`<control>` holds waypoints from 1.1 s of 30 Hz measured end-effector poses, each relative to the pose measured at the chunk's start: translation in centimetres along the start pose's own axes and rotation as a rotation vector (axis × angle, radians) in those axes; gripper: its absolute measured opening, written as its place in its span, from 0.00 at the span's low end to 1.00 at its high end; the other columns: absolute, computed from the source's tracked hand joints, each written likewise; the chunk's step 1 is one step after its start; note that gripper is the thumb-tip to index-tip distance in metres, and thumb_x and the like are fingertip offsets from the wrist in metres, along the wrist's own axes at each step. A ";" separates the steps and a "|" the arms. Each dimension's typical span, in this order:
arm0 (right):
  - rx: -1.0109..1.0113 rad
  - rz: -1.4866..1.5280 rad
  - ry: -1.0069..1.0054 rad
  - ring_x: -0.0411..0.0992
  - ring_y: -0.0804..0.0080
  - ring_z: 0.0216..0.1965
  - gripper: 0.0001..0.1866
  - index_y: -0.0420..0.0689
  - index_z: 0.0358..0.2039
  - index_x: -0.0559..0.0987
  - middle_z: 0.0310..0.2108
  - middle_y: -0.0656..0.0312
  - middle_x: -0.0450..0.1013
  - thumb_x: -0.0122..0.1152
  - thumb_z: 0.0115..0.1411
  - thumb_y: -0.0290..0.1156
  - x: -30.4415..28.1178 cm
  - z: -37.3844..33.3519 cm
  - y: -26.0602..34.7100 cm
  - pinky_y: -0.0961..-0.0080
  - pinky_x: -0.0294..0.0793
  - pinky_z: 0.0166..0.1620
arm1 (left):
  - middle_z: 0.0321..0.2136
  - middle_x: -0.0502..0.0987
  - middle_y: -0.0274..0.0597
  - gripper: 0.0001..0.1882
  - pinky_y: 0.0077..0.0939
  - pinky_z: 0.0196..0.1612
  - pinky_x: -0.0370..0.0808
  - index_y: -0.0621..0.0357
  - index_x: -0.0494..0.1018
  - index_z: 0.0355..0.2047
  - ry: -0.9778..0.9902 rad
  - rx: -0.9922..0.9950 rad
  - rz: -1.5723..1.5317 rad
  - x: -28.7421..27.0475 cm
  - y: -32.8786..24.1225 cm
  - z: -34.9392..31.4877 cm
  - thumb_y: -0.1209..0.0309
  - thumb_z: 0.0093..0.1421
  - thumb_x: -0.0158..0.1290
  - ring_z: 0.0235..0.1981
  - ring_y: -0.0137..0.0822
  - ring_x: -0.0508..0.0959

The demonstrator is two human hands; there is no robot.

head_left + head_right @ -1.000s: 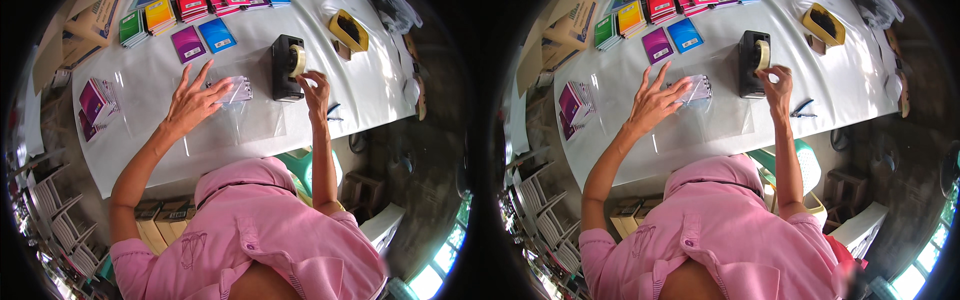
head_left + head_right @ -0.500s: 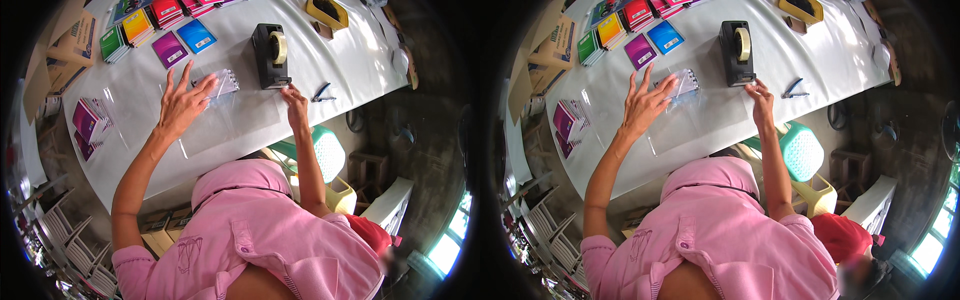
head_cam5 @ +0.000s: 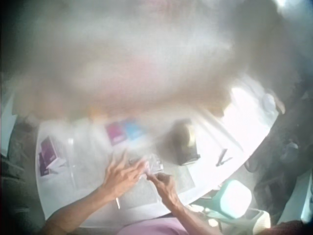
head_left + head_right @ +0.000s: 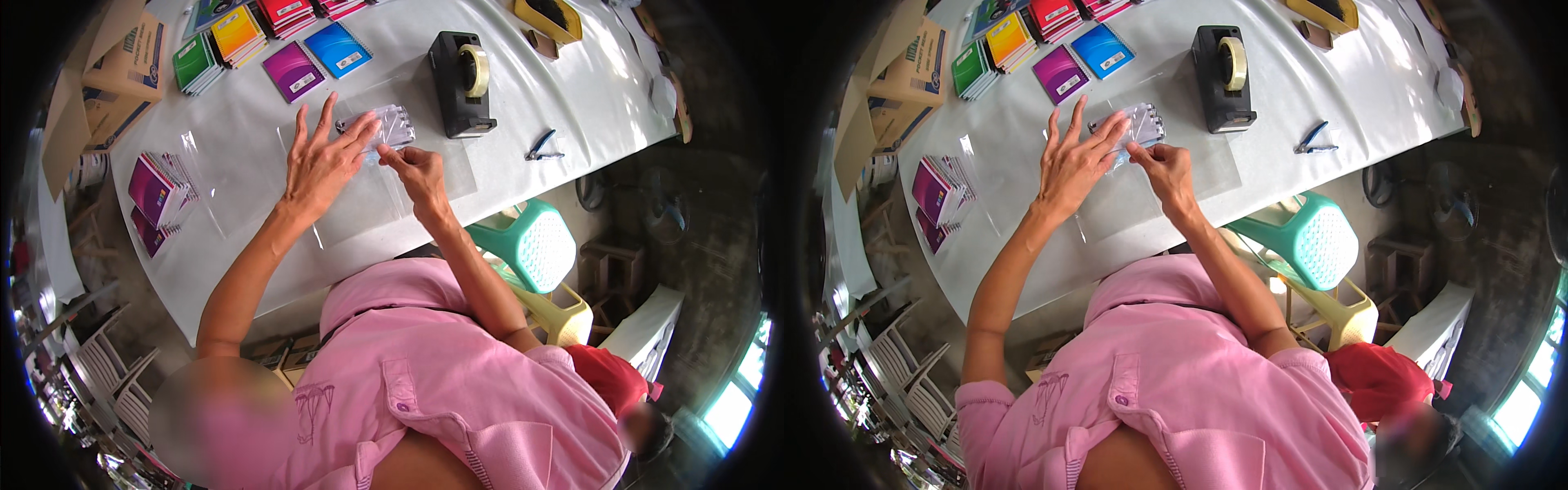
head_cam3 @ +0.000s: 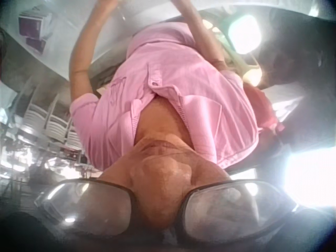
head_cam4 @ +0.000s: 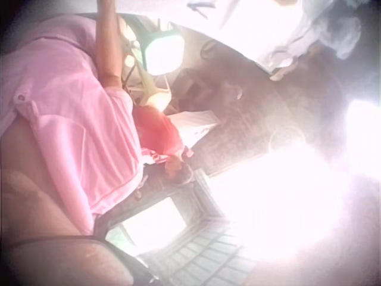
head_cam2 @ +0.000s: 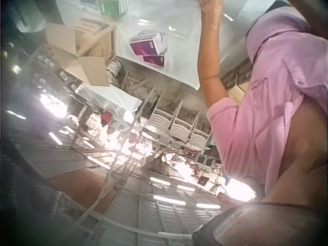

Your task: The person places stacks of colorful spiral-bound notebooks into clear plastic sleeves on a white table. They smooth the sleeves and seal them with tape from a dispenser, repeating the process for multiple stacks.

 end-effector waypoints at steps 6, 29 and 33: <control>-0.157 -0.016 -0.083 0.52 0.84 0.18 0.21 0.38 0.22 0.81 0.14 0.74 0.60 0.65 0.58 0.45 0.0 0.2 -0.7 0.79 0.50 0.21 | 0.61 0.65 0.35 0.29 0.61 0.61 0.54 0.47 0.69 0.57 0.059 -0.123 -0.229 0.2 1.5 2.1 0.56 0.55 0.58 0.64 0.51 0.58; -0.328 0.278 0.360 0.64 0.57 0.56 0.43 0.44 0.57 0.60 0.55 0.56 0.62 0.75 0.42 0.24 -1.3 5.4 -0.3 0.55 0.66 0.58 | 0.69 0.41 0.46 0.61 0.39 0.68 0.41 0.51 0.35 0.69 -0.258 -0.503 -1.709 5.0 4.4 -3.0 0.63 0.46 0.69 0.69 0.45 0.44; -0.679 -0.288 0.360 0.62 0.52 0.57 0.49 0.43 0.57 0.60 0.55 0.51 0.60 0.79 0.35 0.26 -1.3 6.4 1.3 0.60 0.66 0.59 | 0.69 0.37 0.52 0.61 0.40 0.68 0.42 0.52 0.30 0.69 -0.221 -0.622 -1.523 2.2 3.0 -1.2 0.57 0.50 0.66 0.69 0.47 0.43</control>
Point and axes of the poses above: each hand's wrist, its own z-axis towards the middle knuckle, its own x-axis out of the palm, y = z × x, the point moved 7 cm from there along z, towards the middle knuckle
